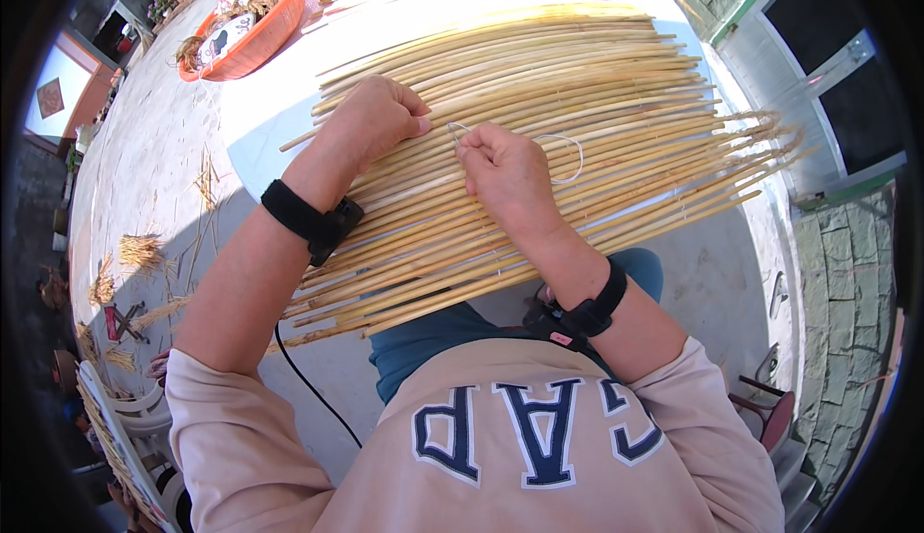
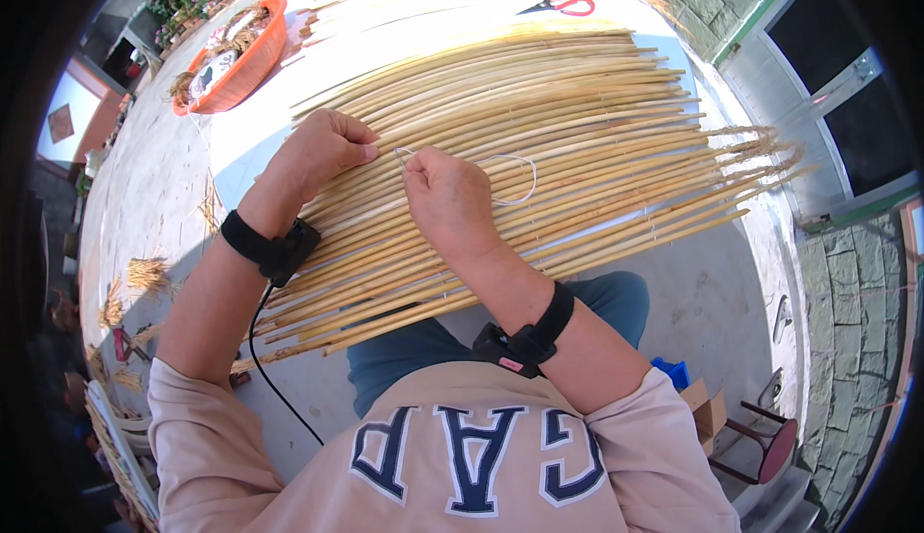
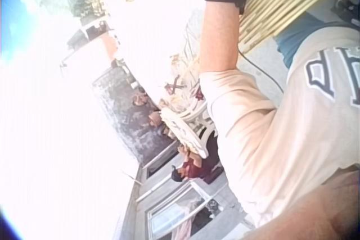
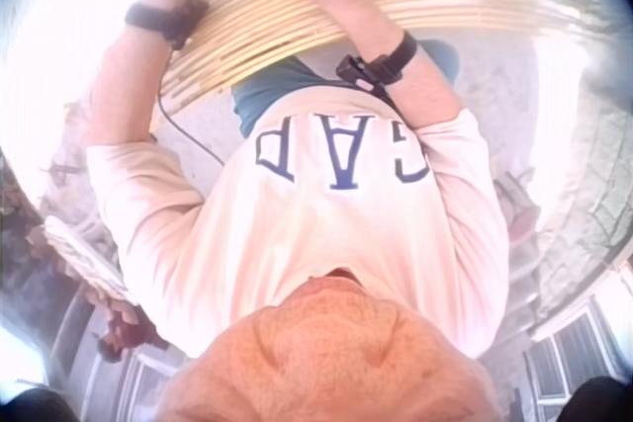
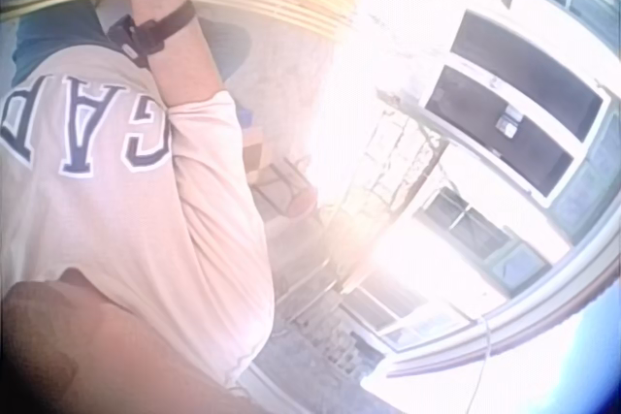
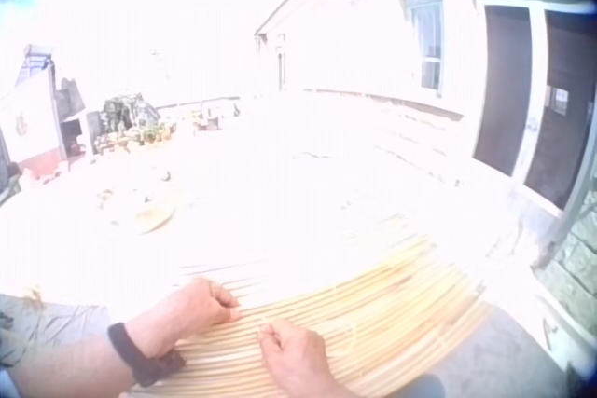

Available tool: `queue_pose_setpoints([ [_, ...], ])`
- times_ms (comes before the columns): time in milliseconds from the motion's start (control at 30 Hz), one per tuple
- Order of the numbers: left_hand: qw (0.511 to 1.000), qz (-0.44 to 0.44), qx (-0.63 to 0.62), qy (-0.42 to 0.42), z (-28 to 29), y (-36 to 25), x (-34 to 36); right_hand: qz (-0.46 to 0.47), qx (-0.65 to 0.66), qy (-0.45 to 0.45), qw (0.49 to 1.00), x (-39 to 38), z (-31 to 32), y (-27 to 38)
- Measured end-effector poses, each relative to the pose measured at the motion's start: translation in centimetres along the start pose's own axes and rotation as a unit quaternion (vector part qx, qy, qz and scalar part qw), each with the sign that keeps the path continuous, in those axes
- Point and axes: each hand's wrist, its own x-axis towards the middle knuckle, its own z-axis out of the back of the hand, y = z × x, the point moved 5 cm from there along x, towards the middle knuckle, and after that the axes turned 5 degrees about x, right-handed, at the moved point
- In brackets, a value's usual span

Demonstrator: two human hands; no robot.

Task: The person weaves together thin bamboo sticks using a white string and a needle.

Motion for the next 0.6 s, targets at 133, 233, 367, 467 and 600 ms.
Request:
queue_pose_setpoints([
  [133,1.0,-0.007,0.006,0.01,-0.1,-0.2,0.2,-0.004,-0.01,-0.008,1.0,0.2,0.1,-0.2],
  [233,0.999,-0.018,-0.035,0.005,0.1,-0.2,-0.2,-0.014,0.029,0.005,0.999,0.0,0.1,0.3],
  [367,0.999,-0.004,-0.028,0.019,0.3,-0.1,0.1,-0.063,0.043,0.04,0.996,-0.3,0.2,1.2],
  [467,0.993,0.015,-0.105,0.061,-0.1,0.2,0.6,-0.056,0.019,0.038,0.998,-0.2,0.2,1.2],
  [600,0.985,0.018,-0.154,0.08,-0.4,0.3,0.8,-0.046,0.011,0.036,0.998,-0.2,0.2,1.0],
])
